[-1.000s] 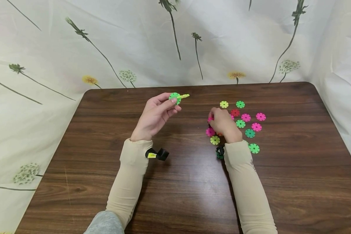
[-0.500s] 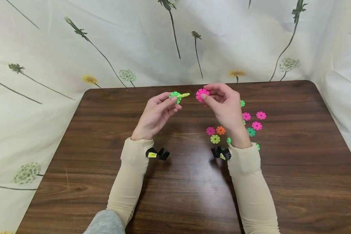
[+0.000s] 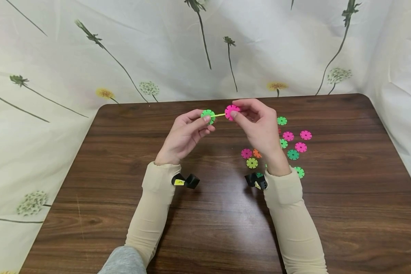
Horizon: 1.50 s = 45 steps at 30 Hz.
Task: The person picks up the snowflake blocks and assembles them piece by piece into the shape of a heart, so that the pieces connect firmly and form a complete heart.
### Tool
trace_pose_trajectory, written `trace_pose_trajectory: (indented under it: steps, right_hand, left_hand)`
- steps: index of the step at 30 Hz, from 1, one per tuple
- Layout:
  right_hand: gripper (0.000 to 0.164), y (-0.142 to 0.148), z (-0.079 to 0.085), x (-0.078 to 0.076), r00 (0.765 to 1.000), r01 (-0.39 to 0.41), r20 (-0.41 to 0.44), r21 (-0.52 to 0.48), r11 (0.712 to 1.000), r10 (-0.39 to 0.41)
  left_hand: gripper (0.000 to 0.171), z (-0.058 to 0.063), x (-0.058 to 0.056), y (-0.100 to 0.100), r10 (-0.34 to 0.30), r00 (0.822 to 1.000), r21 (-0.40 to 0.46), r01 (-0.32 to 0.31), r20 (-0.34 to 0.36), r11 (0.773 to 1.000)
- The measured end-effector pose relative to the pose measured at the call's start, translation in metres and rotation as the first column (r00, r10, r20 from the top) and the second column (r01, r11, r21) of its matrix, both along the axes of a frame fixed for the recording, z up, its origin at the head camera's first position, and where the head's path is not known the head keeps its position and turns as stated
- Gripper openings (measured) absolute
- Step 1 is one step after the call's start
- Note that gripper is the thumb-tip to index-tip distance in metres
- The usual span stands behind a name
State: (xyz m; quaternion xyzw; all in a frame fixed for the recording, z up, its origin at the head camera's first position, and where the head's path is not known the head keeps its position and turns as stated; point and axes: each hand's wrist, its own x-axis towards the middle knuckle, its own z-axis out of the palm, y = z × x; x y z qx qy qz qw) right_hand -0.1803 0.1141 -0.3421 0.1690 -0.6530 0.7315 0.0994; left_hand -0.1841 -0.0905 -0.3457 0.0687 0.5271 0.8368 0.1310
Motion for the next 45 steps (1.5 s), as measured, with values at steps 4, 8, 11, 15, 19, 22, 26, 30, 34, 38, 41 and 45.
trace_pose_trajectory:
  steps: [4, 8, 11, 15, 19, 22, 26, 30, 34, 38, 41, 45]
  right_hand:
    - [0.022, 0.0005, 0.0003, 0.0000, 1.000, 0.001, -0.012, -0.001, 1.000, -0.001]
    - [0.022, 0.0013, 0.0002, -0.0002, 1.000, -0.006, -0.010, -0.007, 1.000, 0.006]
    - [0.022, 0.0017, -0.0001, -0.0003, 1.000, -0.011, -0.005, 0.000, 1.000, 0.011]
    - [0.023, 0.0019, 0.0001, 0.0000, 1.000, -0.019, -0.003, 0.017, 1.000, 0.019]
    - [0.023, 0.0017, 0.0001, 0.0004, 1.000, -0.027, -0.004, 0.024, 0.999, 0.027]
    - [0.023, 0.0019, -0.0001, 0.0003, 1.000, -0.026, -0.006, 0.031, 0.999, 0.026]
    - [0.024, 0.0036, -0.0002, -0.0011, 1.000, -0.006, -0.028, 0.022, 1.000, 0.006]
    - [0.024, 0.0065, 0.0000, -0.0028, 0.998, 0.018, -0.056, -0.033, 0.999, -0.020]
    - [0.022, 0.0075, 0.0002, -0.0025, 0.999, -0.002, -0.050, -0.041, 0.999, -0.001]
    - [0.018, 0.0051, 0.0003, -0.0011, 0.999, -0.026, -0.037, 0.026, 0.999, 0.027]
    - [0.017, 0.0025, 0.0005, 0.0000, 0.998, -0.041, -0.034, 0.054, 0.998, 0.043]
    - [0.016, 0.0001, 0.0006, 0.0012, 0.998, -0.045, -0.035, 0.070, 0.997, 0.048]
  left_hand:
    - [0.019, -0.0002, 0.0003, 0.0001, -0.006, 1.000, -0.005, 0.006, -0.005, 1.000]
    - [0.019, 0.0000, 0.0006, 0.0003, -0.012, 1.000, -0.010, 0.011, -0.013, 1.000]
    - [0.019, 0.0002, 0.0009, 0.0005, -0.017, 1.000, -0.014, 0.017, -0.020, 1.000]
    - [0.020, 0.0002, 0.0015, 0.0005, -0.023, 0.999, -0.022, 0.022, -0.029, 1.000]
    - [0.021, -0.0003, 0.0015, 0.0008, -0.027, 0.999, -0.030, 0.025, -0.041, 0.999]
    - [0.020, -0.0003, 0.0013, 0.0010, -0.027, 0.999, -0.035, 0.026, -0.046, 0.999]
    - [0.020, -0.0002, 0.0011, 0.0007, -0.018, 0.999, -0.039, 0.017, -0.046, 0.999]
    - [0.017, -0.0005, 0.0008, 0.0003, -0.008, 0.999, -0.052, 0.005, -0.046, 0.999]
    - [0.018, -0.0009, 0.0006, -0.0001, -0.010, 0.999, -0.064, 0.007, -0.047, 0.998]
    - [0.022, -0.0012, -0.0001, -0.0008, -0.010, 0.998, -0.073, 0.006, -0.056, 0.997]
    - [0.023, -0.0013, -0.0003, -0.0017, -0.009, 0.998, -0.097, 0.002, -0.069, 0.995]
    - [0.029, -0.0014, -0.0007, -0.0027, -0.022, 0.996, -0.148, 0.009, -0.084, 0.989]
